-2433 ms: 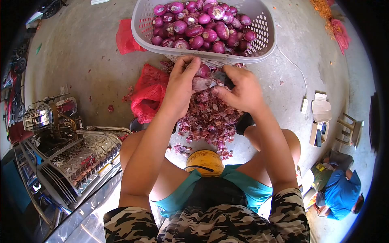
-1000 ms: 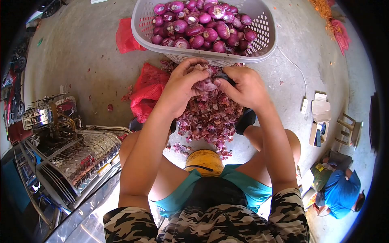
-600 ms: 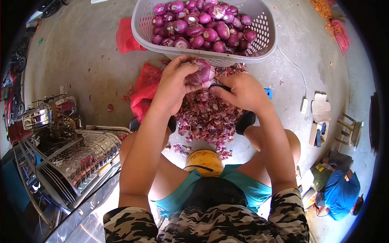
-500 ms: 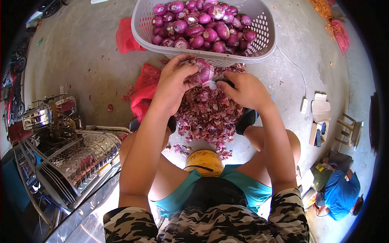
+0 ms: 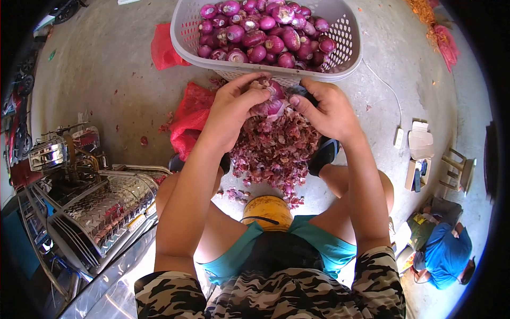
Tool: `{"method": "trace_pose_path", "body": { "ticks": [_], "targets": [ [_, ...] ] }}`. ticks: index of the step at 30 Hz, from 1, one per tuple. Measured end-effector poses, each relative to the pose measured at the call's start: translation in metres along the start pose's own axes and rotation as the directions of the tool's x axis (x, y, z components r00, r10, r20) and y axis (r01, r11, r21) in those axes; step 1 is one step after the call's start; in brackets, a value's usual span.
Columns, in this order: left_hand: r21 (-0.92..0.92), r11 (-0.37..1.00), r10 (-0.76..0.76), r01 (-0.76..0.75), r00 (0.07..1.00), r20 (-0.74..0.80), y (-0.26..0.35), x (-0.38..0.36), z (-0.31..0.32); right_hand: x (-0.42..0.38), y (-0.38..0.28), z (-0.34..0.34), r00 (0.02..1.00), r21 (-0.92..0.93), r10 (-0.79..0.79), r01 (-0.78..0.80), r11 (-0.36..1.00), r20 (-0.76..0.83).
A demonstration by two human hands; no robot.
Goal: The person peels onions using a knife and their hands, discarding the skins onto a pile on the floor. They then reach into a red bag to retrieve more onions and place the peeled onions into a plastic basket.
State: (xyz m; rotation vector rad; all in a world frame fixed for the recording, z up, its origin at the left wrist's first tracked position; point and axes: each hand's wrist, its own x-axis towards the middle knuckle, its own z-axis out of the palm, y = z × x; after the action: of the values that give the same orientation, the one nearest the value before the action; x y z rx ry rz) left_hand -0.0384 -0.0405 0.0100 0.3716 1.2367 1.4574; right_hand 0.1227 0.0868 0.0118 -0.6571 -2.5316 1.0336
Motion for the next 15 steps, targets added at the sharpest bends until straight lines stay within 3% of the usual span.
{"method": "trace_pose_path", "body": {
  "ticks": [15],
  "targets": [
    [0.088, 0.996, -0.003, 0.001, 1.000, 0.026, -0.0067, 0.0009, -0.0018, 0.0032, -0.0048, 0.0041, 0.985, -0.099, -0.123, 0.135, 0.986, 0.117]
  ]
}}
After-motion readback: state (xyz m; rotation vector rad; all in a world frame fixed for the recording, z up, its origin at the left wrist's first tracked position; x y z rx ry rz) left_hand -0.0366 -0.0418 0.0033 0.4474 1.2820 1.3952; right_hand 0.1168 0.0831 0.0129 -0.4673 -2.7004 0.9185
